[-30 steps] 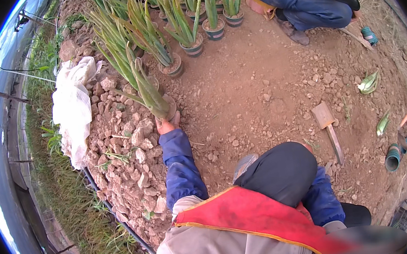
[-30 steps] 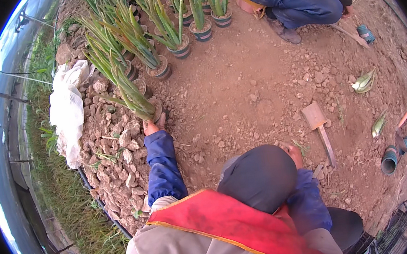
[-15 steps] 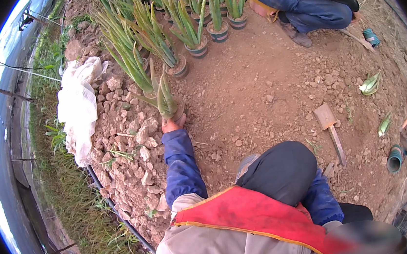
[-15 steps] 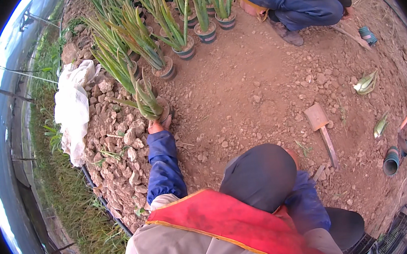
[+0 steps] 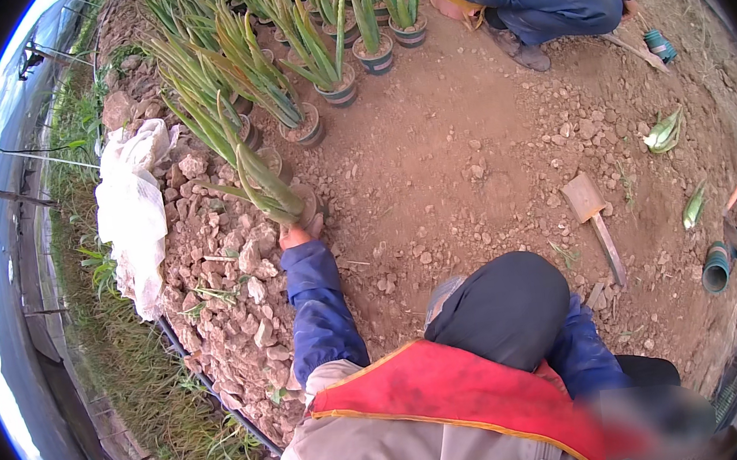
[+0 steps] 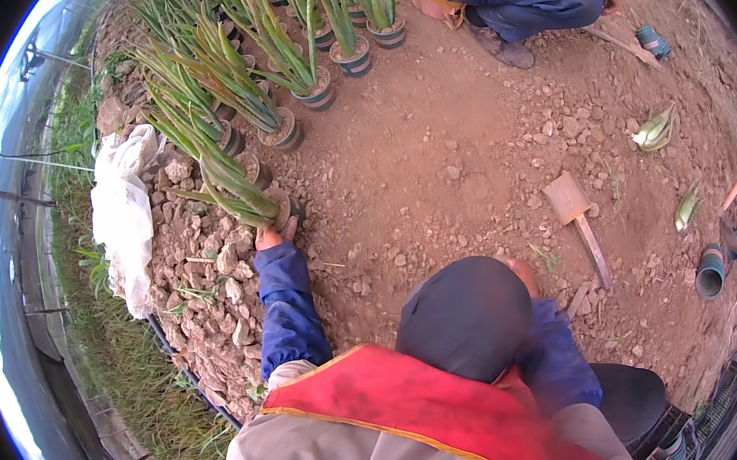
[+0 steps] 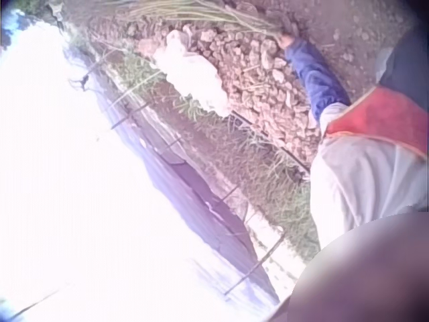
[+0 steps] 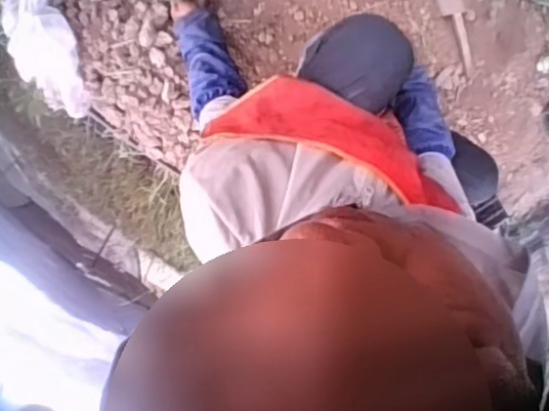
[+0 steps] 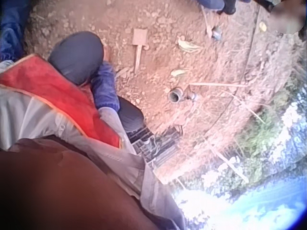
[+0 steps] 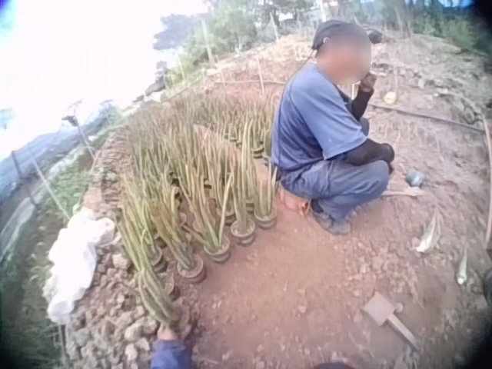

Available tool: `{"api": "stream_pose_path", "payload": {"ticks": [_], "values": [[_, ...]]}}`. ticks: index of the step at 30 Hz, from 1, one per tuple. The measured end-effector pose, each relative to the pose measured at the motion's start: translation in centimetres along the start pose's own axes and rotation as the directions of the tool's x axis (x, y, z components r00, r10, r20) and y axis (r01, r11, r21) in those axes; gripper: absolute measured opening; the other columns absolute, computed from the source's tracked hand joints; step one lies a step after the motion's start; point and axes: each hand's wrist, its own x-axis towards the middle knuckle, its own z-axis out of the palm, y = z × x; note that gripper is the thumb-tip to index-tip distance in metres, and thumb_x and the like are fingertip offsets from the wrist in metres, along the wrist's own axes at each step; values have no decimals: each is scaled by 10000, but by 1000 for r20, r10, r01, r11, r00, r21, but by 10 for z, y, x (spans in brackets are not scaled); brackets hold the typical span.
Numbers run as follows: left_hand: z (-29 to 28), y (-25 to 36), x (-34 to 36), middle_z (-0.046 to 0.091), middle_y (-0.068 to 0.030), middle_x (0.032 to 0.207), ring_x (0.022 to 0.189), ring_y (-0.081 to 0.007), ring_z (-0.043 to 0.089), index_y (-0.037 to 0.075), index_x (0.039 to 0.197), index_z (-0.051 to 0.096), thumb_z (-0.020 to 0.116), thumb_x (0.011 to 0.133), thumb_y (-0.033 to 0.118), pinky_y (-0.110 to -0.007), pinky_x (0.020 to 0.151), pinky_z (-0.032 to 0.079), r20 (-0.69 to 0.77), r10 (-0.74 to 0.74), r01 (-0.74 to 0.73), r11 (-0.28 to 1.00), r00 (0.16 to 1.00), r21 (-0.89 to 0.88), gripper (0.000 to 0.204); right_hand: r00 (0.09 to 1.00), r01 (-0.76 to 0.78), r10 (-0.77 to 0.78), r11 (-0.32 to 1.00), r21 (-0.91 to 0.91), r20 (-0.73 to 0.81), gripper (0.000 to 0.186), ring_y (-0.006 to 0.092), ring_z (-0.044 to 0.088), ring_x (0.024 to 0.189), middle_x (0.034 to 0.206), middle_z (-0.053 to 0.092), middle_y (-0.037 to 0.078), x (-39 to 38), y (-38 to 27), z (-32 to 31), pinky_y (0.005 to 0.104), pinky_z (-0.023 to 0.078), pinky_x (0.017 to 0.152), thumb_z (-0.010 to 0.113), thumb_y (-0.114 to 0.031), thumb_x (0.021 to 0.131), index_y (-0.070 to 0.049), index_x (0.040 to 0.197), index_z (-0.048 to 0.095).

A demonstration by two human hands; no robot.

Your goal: The person plants small green plants into plastic pots using a hand trowel to scoop soil and fill the pots. The person places each plant into a pot, adds soil around the base, and arranges the potted plants in a row.

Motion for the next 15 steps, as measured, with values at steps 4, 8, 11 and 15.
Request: {"api": "stream_pose_path", "payload": {"ticks": [4, 8, 11, 15], "values": [[10, -3, 4, 642, -100, 1306, 1125, -326, 668, 91, 1390, 547, 510, 1039, 172, -485, 793, 644, 9, -32, 32, 999, 999, 26, 363, 1000, 26, -26, 1000, 3, 9, 331, 249, 689, 859, 956, 730, 140, 8, -2, 4, 358, 526, 787, 593, -264, 919, -1, 1092, 694], [7, -6, 4, 643, -119, 1308, 1120, -356, 668, 95, 1402, 527, 515, 1038, 190, -495, 808, 636, 63, -67, 67, 998, 996, -3, 377, 999, 34, -34, 995, 94, 0, 342, 250, 693, 882, 982, 734, 147, 9, 2, 8, 354, 526, 802, 591, -261, 920, 9, 1105, 690], [4, -6, -1, 626, -130, 1335, 1129, -368, 664, 89, 1406, 522, 507, 1041, 202, -507, 851, 620, 98, -81, 84, 996, 992, -29, 382, 1000, 10, -11, 996, 94, 3, 342, 252, 694, 888, 988, 734, 150, 13, 3, 8, 354, 526, 806, 591, -260, 921, 10, 1107, 690], [-3, -17, 9, 590, -174, 1365, 1051, -434, 681, 100, 1429, 501, 616, 994, 217, -528, 835, 612, 52, -85, 93, 979, 995, -181, 465, 1000, -20, 20, 995, 102, -5, 344, 254, 695, 896, 996, 734, 154, 16, -2, 8, 355, 526, 812, 591, -258, 922, 12, 1111, 690]]}}
